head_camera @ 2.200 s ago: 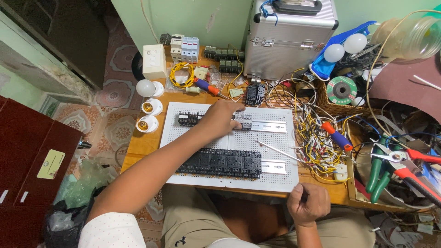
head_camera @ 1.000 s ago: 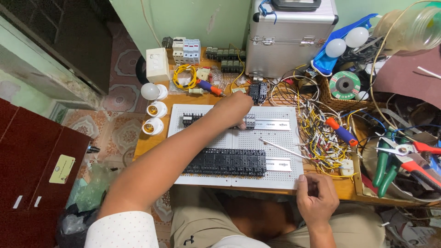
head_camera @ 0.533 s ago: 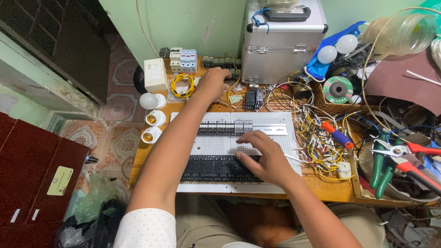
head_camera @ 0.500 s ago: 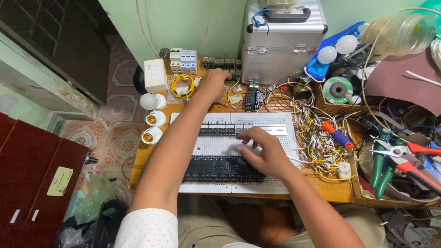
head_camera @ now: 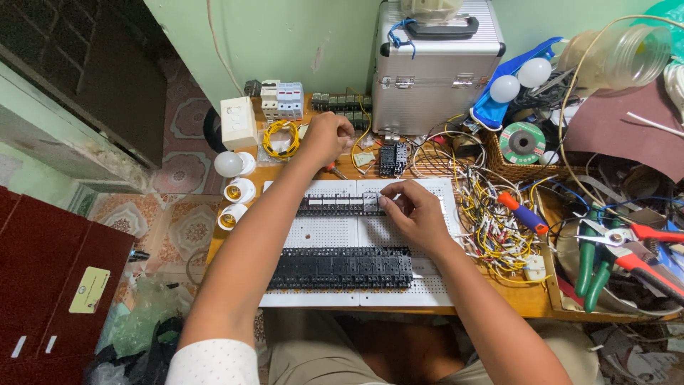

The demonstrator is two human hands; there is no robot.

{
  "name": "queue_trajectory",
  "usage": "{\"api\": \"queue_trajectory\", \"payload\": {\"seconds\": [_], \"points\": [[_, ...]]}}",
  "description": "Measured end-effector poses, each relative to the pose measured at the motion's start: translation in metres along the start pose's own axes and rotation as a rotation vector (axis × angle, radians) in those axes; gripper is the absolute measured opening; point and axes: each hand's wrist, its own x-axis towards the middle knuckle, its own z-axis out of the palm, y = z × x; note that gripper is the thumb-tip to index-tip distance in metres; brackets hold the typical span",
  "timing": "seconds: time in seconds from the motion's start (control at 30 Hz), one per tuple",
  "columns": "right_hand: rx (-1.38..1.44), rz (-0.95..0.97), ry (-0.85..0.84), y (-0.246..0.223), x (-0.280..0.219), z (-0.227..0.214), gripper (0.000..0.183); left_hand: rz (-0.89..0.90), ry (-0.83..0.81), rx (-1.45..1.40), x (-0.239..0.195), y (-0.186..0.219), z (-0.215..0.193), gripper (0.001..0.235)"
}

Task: The person assembles small black electrical components onto a white perforated board using a screwdriver. They repeatedly pick up components, position them on the board, and secure them with screws.

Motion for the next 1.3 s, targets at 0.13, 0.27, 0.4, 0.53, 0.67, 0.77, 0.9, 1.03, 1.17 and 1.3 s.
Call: {"api": "queue_trajectory", "payload": {"seconds": [0.13, 0.27, 0.4, 0.53, 0.67, 0.77, 0.9, 1.03, 1.17, 1.3], "points": [[-0.095, -0.034, -0.010, -0.026, 0.031, 0.001, 0.024, 0.043, 0.027, -0.238, -0.054, 0.039, -0.021, 0.026], [-0.149, -0.227, -0.111, -0.051, 0.050, 0.012, 0.045, -0.046, -0.039, -0.444, -0.089, 0.042, -0.022, 0.038], [-0.142, -0.251, -0.226, -0.043, 0.045, 0.024, 0.043, -0.092, -0.048, -0.517, -0.104, 0.032, -0.018, 0.049], [-0.207, -0.285, -0.218, -0.040, 0.041, 0.030, 0.042, -0.106, -0.050, -0.552, -0.116, 0.030, -0.015, 0.047], [-0.233, -0.243, -0.221, -0.034, 0.038, 0.025, 0.042, 0.015, -0.102, -0.192, -0.136, 0.045, -0.034, 0.047], [-0.233, -0.166, -0.284, -0.038, 0.038, 0.016, 0.040, 0.054, -0.182, -0.007, -0.144, 0.039, -0.031, 0.061], [-0.251, -0.028, -0.397, -0.044, 0.036, 0.009, 0.039, 0.064, -0.175, 0.041, -0.144, 0.029, -0.025, 0.047], [-0.270, 0.006, -0.452, -0.047, 0.037, 0.007, 0.039, 0.092, -0.164, 0.031, -0.142, 0.025, -0.020, 0.040], [-0.290, 0.034, -0.491, -0.060, 0.043, 0.004, 0.038, 0.115, -0.130, -0.002, -0.142, 0.016, -0.015, 0.040], [-0.371, 0.071, -0.548, -0.071, 0.046, 0.003, 0.040, 0.100, -0.124, -0.013, -0.140, 0.015, -0.014, 0.039]]}}
